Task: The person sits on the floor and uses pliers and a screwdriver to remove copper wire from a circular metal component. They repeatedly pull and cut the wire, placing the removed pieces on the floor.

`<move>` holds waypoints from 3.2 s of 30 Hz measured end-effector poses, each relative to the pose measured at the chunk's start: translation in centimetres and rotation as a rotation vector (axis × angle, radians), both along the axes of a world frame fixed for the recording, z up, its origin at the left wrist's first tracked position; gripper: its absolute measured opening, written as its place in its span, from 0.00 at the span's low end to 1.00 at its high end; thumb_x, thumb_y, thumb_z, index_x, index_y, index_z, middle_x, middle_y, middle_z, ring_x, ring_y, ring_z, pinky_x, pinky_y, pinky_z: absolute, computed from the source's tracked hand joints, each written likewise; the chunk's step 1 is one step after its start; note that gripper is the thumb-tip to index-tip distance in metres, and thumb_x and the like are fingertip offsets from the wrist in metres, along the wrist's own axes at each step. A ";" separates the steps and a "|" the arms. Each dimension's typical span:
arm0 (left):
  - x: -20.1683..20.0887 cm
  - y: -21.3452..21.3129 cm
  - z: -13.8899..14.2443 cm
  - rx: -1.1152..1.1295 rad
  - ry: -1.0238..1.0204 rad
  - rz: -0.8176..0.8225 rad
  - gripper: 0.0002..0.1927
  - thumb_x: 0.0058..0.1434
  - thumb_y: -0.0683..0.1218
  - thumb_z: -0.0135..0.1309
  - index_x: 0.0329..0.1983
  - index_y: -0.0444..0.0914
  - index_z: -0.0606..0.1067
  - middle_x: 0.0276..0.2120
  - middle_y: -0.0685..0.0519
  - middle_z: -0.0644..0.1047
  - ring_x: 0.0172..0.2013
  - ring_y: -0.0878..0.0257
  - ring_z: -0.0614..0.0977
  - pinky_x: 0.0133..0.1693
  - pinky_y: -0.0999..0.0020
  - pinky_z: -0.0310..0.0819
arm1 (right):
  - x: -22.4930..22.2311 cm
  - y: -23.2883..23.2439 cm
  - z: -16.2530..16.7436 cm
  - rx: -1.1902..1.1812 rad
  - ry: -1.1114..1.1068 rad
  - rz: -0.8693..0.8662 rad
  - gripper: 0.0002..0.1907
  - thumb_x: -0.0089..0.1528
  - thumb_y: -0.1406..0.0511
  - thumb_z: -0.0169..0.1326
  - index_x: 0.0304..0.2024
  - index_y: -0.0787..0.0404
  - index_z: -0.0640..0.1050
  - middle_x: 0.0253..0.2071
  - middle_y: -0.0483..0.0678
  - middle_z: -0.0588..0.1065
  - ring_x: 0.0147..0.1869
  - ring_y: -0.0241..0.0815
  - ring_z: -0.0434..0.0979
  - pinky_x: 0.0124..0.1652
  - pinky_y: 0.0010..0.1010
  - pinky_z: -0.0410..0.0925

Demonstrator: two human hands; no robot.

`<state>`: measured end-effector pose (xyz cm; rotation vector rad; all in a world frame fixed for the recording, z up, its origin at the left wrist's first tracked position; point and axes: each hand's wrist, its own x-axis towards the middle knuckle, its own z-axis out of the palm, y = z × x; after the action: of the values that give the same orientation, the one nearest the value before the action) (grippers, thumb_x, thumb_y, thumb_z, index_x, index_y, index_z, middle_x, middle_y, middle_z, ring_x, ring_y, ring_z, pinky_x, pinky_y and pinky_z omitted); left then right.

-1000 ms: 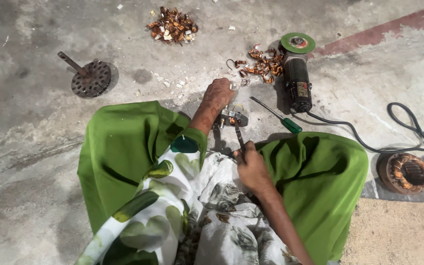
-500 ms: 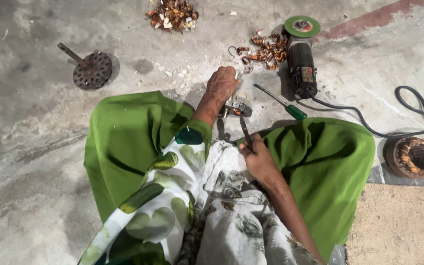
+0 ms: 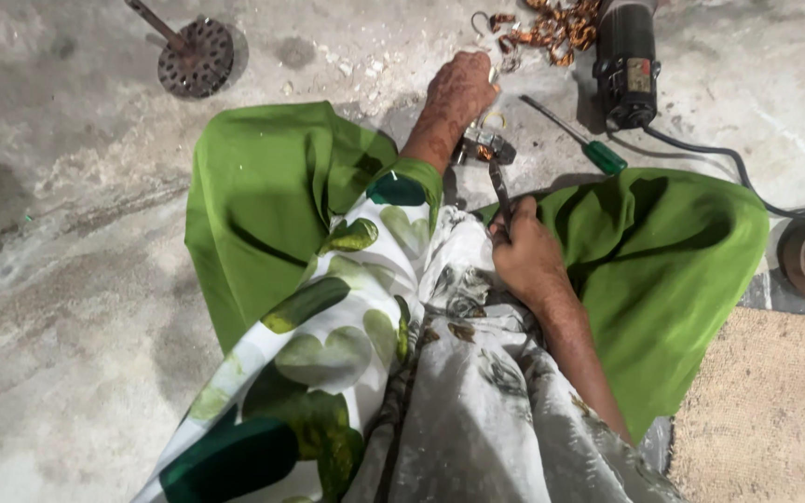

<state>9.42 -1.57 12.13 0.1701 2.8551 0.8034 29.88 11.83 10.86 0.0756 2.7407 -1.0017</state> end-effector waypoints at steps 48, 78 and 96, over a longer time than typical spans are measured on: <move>0.7 -3.1 -0.8 0.127 -0.177 -0.059 0.31 0.32 0.70 0.70 0.38 0.52 0.85 0.42 0.53 0.84 0.48 0.55 0.83 0.53 0.60 0.76 | -4.1 1.8 -4.2 -0.522 0.064 0.001 0.25 0.55 0.66 0.66 0.43 0.59 0.63 0.34 0.41 0.67 0.36 0.34 0.68 0.33 0.28 0.68; -2.0 -8.9 -6.0 0.560 -0.241 0.230 0.44 0.51 0.74 0.57 0.56 0.35 0.79 0.46 0.43 0.82 0.47 0.53 0.84 0.51 0.60 0.76 | -18.5 4.0 0.1 -1.372 -0.439 -0.222 0.11 0.67 0.71 0.45 0.52 0.65 0.70 0.57 0.59 0.75 0.60 0.49 0.78 0.57 0.43 0.72; -0.8 -7.9 -4.9 0.657 -0.430 0.391 0.59 0.54 0.84 0.29 0.72 0.37 0.63 0.71 0.39 0.60 0.72 0.43 0.58 0.68 0.43 0.49 | -14.2 5.4 -1.8 -0.948 -0.666 0.186 0.19 0.61 0.74 0.50 0.56 0.65 0.71 0.64 0.53 0.71 0.71 0.48 0.66 0.65 0.49 0.64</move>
<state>8.63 -9.51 7.26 -0.4422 2.1558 1.6045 15.70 17.25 9.09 -0.0068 1.4789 -1.7074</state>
